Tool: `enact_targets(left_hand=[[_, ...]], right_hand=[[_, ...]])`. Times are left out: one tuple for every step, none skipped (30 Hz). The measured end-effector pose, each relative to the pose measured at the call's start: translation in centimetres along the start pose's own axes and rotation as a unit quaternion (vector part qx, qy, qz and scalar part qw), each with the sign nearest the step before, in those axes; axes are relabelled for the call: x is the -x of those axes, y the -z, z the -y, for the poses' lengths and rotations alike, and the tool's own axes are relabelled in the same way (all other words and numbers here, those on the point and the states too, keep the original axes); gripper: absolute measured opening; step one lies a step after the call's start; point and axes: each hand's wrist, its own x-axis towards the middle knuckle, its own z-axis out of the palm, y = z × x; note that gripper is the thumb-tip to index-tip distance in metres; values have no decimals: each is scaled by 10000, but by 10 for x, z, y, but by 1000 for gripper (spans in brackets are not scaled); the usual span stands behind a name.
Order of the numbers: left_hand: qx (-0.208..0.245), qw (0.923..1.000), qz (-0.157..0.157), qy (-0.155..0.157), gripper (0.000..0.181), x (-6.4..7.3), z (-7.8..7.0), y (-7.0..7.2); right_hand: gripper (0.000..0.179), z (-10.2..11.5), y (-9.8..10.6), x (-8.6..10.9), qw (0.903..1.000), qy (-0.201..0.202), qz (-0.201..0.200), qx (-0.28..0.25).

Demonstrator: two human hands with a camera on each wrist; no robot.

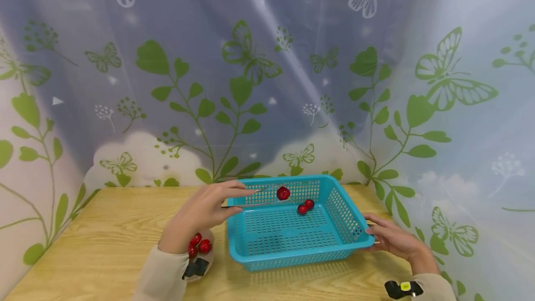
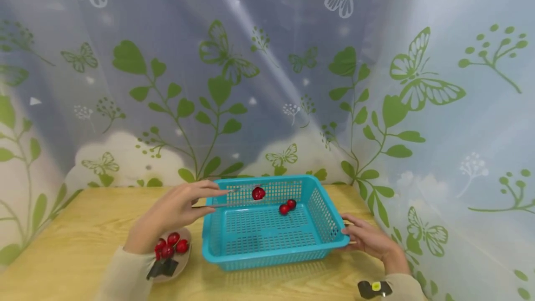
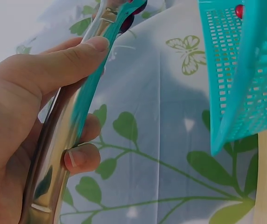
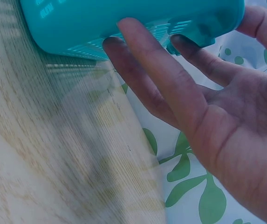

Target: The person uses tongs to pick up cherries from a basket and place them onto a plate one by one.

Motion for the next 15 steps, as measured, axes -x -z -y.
enact_targets(left_hand=[[21,10000,-36,3,49,3,0,0],[68,10000,-71,2,49,7,1,1],[93,9999,-112,-4,50,10,1,1],[100,9998,-153,5,49,13,2,1],[109,9997,-199,16,49,17,3,1],[126,9996,-247,34,49,20,3,1],[111,9995,-285,61,49,22,4,0],[94,9994,-329,60,50,25,4,0],[84,9993,-370,72,50,26,4,-1],[84,9991,-412,80,50,28,5,-1],[76,9989,-449,75,51,29,5,-1],[56,9989,-469,68,51,31,5,-1],[47,9988,-486,68,52,32,5,-1],[46,9987,-506,77,52,33,6,0],[74,9986,-508,99,52,34,6,0]], right_hand=[[46,0,0,0,10000,-1,9,7],[46,0,1,-1,10000,-1,18,13],[46,0,1,-1,10000,-17,27,16],[47,0,1,-1,10000,-37,38,10],[47,0,0,-1,10000,-65,45,7],[47,0,1,-2,9999,-81,59,-3],[48,0,1,-1,9999,-73,73,-14],[48,0,1,-1,9999,-66,82,-26],[48,0,1,-1,9999,-80,92,-42],[48,0,0,-1,9999,-71,106,-58],[49,0,1,-1,9999,-65,116,-71],[49,-1,0,-1,9999,-39,127,-77],[49,-1,0,-1,9999,-38,133,-96],[49,-1,0,-1,9999,-62,125,-100],[49,0,0,-1,9999,-66,123,-100]])
